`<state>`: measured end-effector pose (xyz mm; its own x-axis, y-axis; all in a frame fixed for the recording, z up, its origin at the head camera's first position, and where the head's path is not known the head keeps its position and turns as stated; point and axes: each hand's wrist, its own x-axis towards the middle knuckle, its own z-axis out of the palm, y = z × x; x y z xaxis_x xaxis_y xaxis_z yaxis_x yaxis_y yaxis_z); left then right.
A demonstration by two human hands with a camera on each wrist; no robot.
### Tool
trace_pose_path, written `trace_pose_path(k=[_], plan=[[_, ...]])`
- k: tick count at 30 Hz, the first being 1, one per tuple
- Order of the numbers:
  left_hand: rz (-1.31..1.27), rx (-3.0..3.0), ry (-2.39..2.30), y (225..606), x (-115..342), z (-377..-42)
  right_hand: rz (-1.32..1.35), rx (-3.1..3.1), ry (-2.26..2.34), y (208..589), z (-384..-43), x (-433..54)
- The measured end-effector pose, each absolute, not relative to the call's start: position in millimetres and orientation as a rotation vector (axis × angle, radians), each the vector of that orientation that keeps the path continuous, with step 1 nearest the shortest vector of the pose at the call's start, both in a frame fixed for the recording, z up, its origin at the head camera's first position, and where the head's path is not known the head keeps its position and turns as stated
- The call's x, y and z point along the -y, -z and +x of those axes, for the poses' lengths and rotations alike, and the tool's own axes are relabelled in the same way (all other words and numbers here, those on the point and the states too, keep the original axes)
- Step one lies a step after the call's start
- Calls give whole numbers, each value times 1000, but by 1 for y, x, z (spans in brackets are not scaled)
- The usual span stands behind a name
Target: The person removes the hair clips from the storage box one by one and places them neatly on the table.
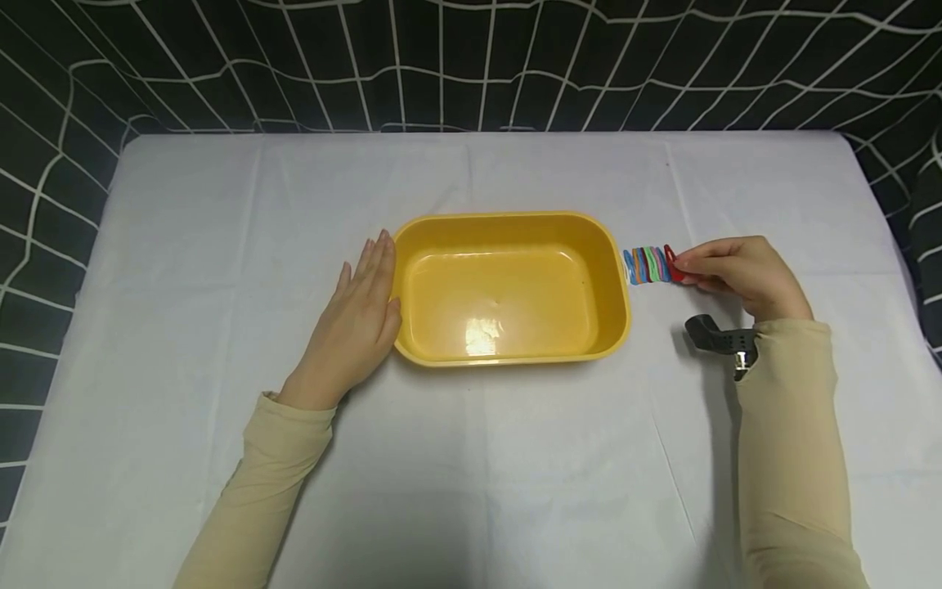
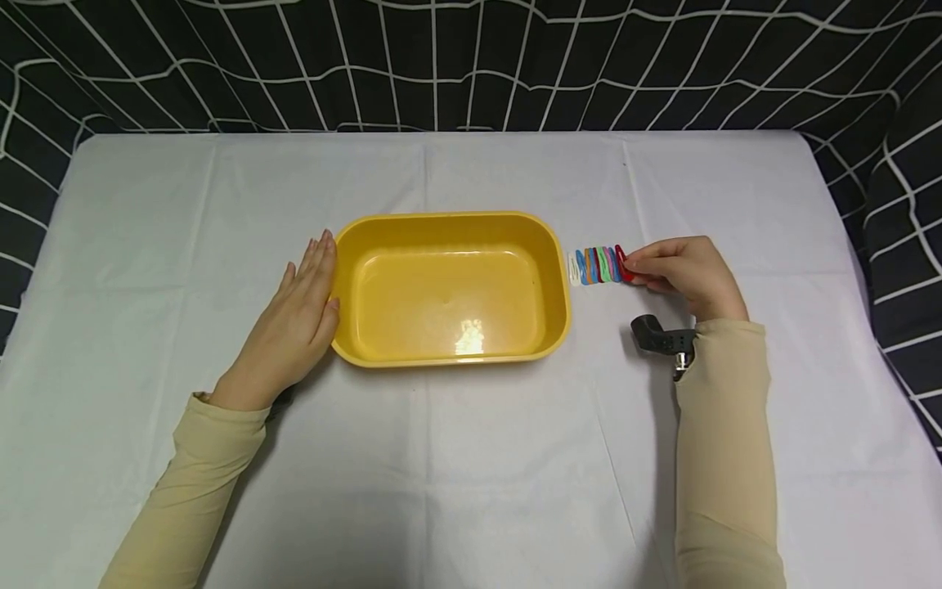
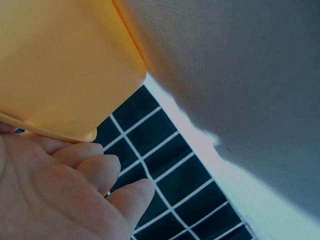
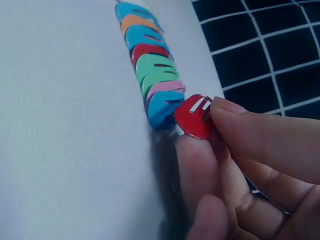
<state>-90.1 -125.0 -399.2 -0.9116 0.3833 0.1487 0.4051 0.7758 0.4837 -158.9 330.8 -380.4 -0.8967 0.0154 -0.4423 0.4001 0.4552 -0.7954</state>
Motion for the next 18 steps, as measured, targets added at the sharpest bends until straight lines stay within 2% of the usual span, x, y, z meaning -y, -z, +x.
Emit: trace_pose_path(k=[18], plan=[[-647,2925,805,400,125,-90,331,-2472,1281,384,-161,-328]])
